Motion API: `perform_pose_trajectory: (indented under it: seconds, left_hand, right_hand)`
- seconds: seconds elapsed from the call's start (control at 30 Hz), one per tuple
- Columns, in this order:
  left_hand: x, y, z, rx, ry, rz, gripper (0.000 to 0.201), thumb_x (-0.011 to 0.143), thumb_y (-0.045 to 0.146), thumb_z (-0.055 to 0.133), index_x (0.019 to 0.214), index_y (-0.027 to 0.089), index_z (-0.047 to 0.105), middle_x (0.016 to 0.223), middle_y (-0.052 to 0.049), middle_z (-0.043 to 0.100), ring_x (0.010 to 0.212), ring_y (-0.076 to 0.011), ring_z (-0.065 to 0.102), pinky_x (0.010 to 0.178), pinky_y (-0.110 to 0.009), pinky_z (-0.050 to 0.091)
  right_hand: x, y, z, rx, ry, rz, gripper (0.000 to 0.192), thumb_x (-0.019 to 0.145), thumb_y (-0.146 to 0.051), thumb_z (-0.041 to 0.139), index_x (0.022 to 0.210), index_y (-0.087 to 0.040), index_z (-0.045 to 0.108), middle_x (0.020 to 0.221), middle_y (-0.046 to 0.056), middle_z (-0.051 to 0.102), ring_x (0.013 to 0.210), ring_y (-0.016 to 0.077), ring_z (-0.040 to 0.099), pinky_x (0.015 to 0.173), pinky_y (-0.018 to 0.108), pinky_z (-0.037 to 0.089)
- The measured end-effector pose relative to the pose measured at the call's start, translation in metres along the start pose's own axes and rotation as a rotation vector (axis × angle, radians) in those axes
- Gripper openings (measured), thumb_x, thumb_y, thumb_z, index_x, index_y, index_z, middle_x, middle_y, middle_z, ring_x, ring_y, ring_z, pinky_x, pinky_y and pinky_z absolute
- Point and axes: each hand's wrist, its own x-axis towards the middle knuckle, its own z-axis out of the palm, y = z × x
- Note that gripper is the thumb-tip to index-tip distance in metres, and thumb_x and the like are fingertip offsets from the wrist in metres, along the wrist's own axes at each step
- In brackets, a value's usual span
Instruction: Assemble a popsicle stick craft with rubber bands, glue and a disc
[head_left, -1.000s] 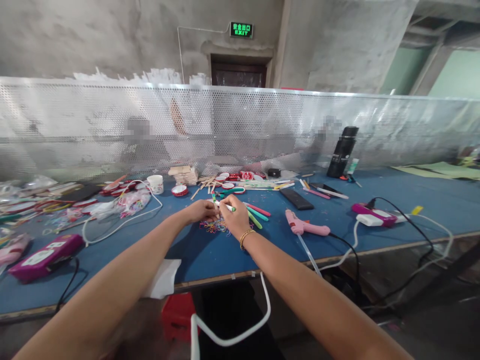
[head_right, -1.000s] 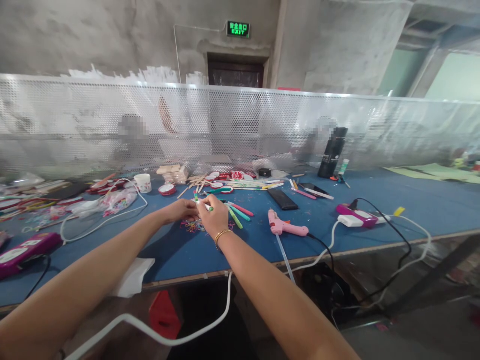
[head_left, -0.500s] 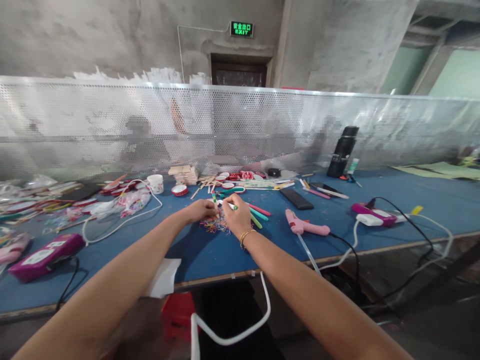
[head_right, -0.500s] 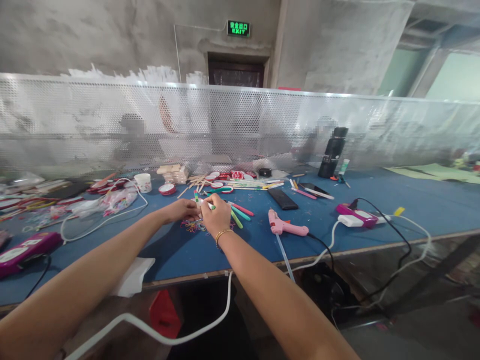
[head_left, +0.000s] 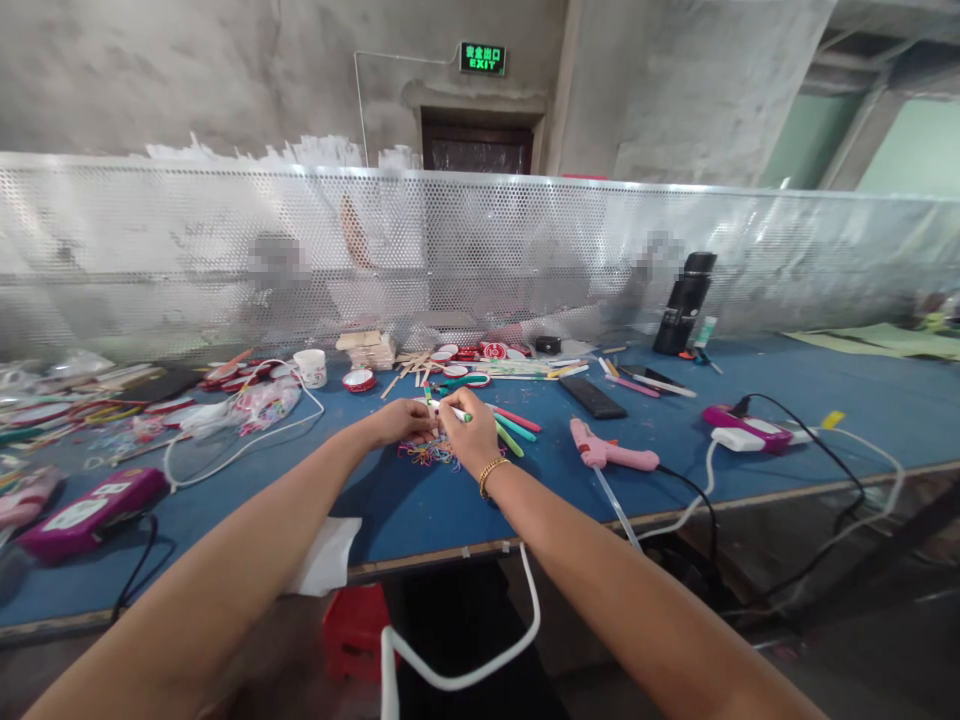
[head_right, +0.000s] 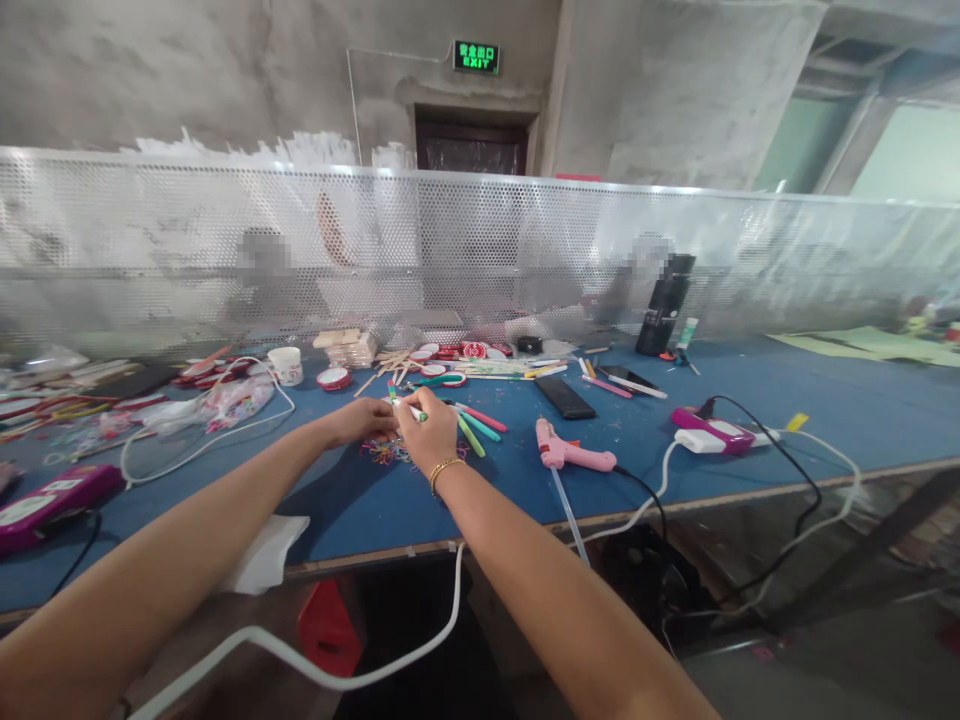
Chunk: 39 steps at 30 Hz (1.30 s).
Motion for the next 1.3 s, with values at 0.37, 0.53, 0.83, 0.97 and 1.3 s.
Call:
perform_pose_trajectory:
  seconds: [0.37,0.53,0.83,0.97,1.3]
  left_hand:
    - [0.0014,-0.0016,-0.0007,0.015,-0.015,0.017,0.052,0.051,0.06,0.082,0.072,0.015,0.065,0.07,-0.002,0.068,0.065,-0.0136,0.06,0.067,-0.028,0.049]
    - [0.0031,-0.0041,-0.0005,0.03,0.012,0.005,0.052,0.051,0.059,0.082,0.072,0.015,0.066,0.07,-0.002,0.068,0.064,-0.014,0.06,0.065,-0.027,0.048]
    - [0.0013,-0.0021,-0.0005,0.011,-0.002,-0.008,0.05,0.051,0.057,0.083,0.073,0.015,0.066,0.069,-0.001,0.067,0.064,-0.0133,0.059,0.066,-0.026,0.049]
    - [0.0003,-0.0009,0.0003,0.008,0.011,-0.015,0.05,0.05,0.056,0.084,0.071,0.015,0.065,0.068,-0.001,0.068,0.064,-0.0134,0.06,0.066,-0.026,0.049]
    - [0.0004,-0.0003,0.0004,0.011,0.008,-0.008,0.05,0.05,0.056,0.084,0.07,0.015,0.065,0.067,-0.001,0.067,0.062,-0.0132,0.059,0.065,-0.027,0.049]
  right_hand:
    - [-0.0005,-0.0004,-0.0002,-0.013,-0.006,-0.008,0.014,0.084,-0.03,0.051,0.074,-0.023,0.058,0.075,-0.002,0.067,0.075,0.0167,0.061,0.074,0.027,0.043]
    - [-0.0002,-0.0001,-0.0011,-0.058,0.052,0.017,0.013,0.083,-0.028,0.051,0.074,-0.023,0.058,0.075,-0.001,0.067,0.076,0.0172,0.062,0.075,0.028,0.043]
    - [0.0004,0.001,0.0006,-0.025,0.011,-0.002,0.013,0.084,-0.029,0.051,0.074,-0.023,0.058,0.075,-0.002,0.067,0.074,0.0169,0.061,0.072,0.027,0.043]
    - [0.0005,0.0026,0.0,-0.059,0.07,0.008,0.013,0.084,-0.029,0.051,0.075,-0.023,0.058,0.076,-0.001,0.067,0.076,0.0175,0.062,0.074,0.028,0.043]
    - [0.0004,0.0006,-0.0003,-0.053,0.06,0.011,0.013,0.084,-0.029,0.051,0.074,-0.023,0.058,0.075,-0.001,0.067,0.075,0.017,0.061,0.073,0.027,0.042]
